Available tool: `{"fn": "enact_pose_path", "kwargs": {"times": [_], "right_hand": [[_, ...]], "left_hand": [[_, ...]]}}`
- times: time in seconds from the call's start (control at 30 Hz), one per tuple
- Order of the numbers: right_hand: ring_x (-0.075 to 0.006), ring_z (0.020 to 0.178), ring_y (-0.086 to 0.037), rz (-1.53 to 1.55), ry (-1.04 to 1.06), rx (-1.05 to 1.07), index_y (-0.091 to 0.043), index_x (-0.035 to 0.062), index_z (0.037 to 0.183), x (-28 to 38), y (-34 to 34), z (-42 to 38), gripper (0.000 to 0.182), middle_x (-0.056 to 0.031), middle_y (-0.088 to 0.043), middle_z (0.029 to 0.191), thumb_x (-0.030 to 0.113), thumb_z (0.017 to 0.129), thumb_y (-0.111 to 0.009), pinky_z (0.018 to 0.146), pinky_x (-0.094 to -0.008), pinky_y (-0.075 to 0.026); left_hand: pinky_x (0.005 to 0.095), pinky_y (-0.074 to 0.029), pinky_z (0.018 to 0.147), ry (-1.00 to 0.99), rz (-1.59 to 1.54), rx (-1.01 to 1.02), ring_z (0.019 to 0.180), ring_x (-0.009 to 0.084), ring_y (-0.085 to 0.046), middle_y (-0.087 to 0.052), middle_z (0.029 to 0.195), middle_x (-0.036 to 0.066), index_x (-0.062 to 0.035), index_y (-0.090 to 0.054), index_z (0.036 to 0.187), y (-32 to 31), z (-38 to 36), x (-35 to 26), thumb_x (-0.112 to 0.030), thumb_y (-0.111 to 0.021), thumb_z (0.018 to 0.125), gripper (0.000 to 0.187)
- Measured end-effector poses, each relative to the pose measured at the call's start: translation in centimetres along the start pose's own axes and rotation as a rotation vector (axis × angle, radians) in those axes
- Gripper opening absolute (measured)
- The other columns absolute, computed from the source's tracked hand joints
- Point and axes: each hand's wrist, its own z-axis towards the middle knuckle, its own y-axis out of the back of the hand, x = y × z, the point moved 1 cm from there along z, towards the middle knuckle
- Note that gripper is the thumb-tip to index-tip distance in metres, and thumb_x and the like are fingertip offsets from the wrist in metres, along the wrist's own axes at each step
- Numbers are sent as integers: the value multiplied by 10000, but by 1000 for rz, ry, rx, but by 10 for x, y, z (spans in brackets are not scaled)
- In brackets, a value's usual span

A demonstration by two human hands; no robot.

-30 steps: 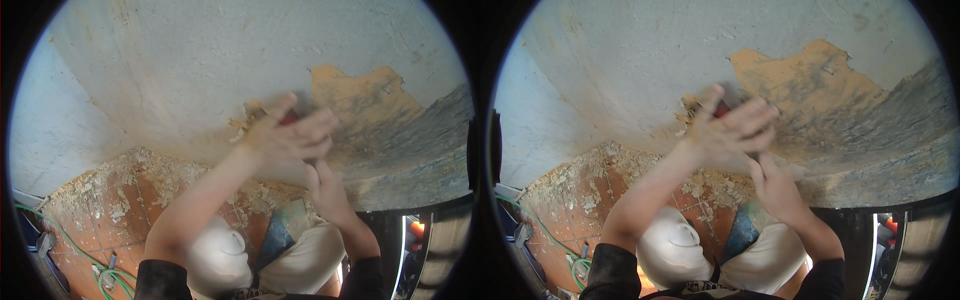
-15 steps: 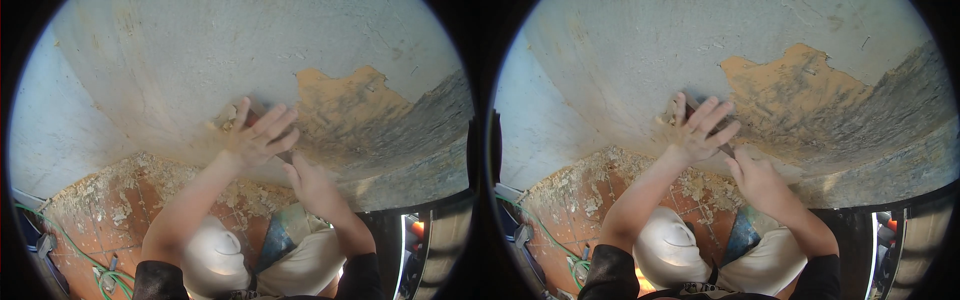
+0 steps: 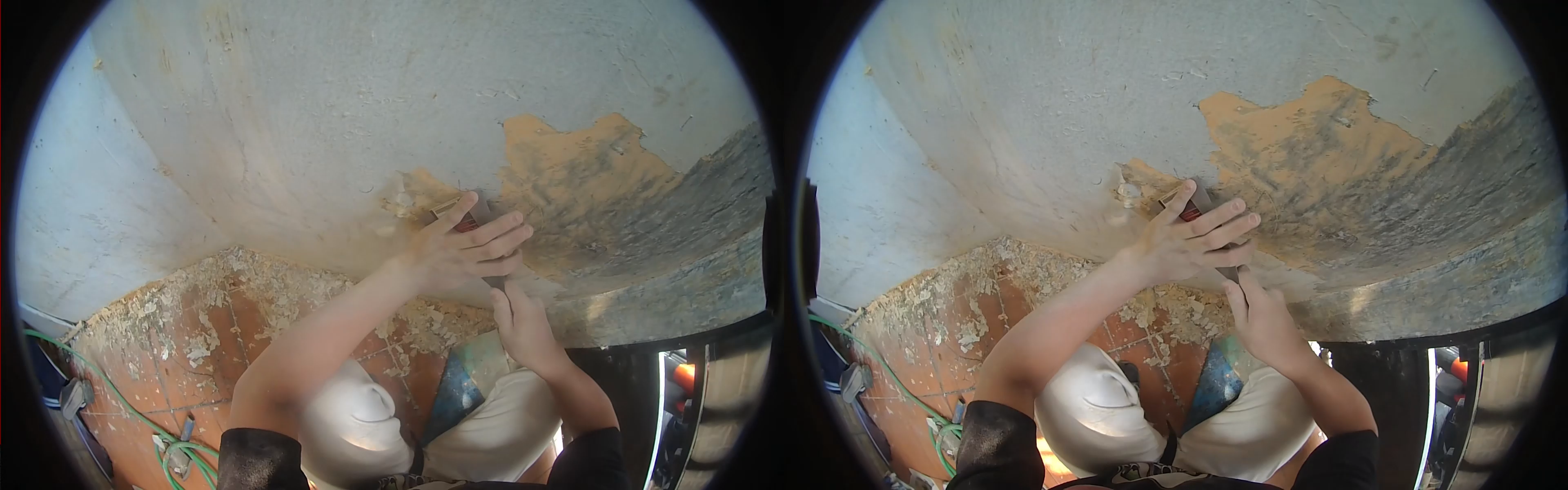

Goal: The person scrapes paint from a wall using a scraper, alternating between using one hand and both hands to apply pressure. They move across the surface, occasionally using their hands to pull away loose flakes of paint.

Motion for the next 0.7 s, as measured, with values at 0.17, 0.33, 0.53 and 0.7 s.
{"fn": "enact_pose_path", "kwargs": {"times": [0.17, 0.33, 0.53, 0.7], "right_hand": [[-484, 698, -603, 73, 12, -50, -534, -56, 1173, 7, -16, 10, 306, -290, -583, 707, 195, 998, -529, 570, -504, -449], [-484, 688, -597, 89, -92, -16, -527, -65, 1174, -1, -9, -5, 314, -289, -587, 716, 199, 1002, -517, 579, -496, -449], [-479, 682, -596, 83, -1, -37, -542, -51, 1115, -12, -11, 3, 275, -278, -592, 717, 198, 1006, -505, 586, -489, -450], [-478, 697, -603, 118, -73, 102, -564, -13, 1117, 7, 13, 13, 255, -278, -602, 734, 209, 1004, -514, 602, -510, -451]], "left_hand": [[578, -155, 1206, 156, -2, -131, 1398, 141, -379, -415, 1496, -66, -351, -511, 1258, -1, -7, 11, -398, -527, 950, 313], [567, -165, 1210, 1, -82, -46, 1388, 123, -394, -422, 1489, -83, -361, -529, 1215, 5, 5, 14, -337, -561, 921, 297], [564, -175, 1212, 69, -10, -121, 1418, 133, -345, -426, 1474, -67, -265, -494, 1092, -5, 9, 8, -237, -580, 902, 211], [558, -158, 1210, 87, -16, -54, 1378, 130, -409, -420, 1493, -87, -337, -545, 1122, 9, 8, 18, -383, -615, 914, 224]]}}
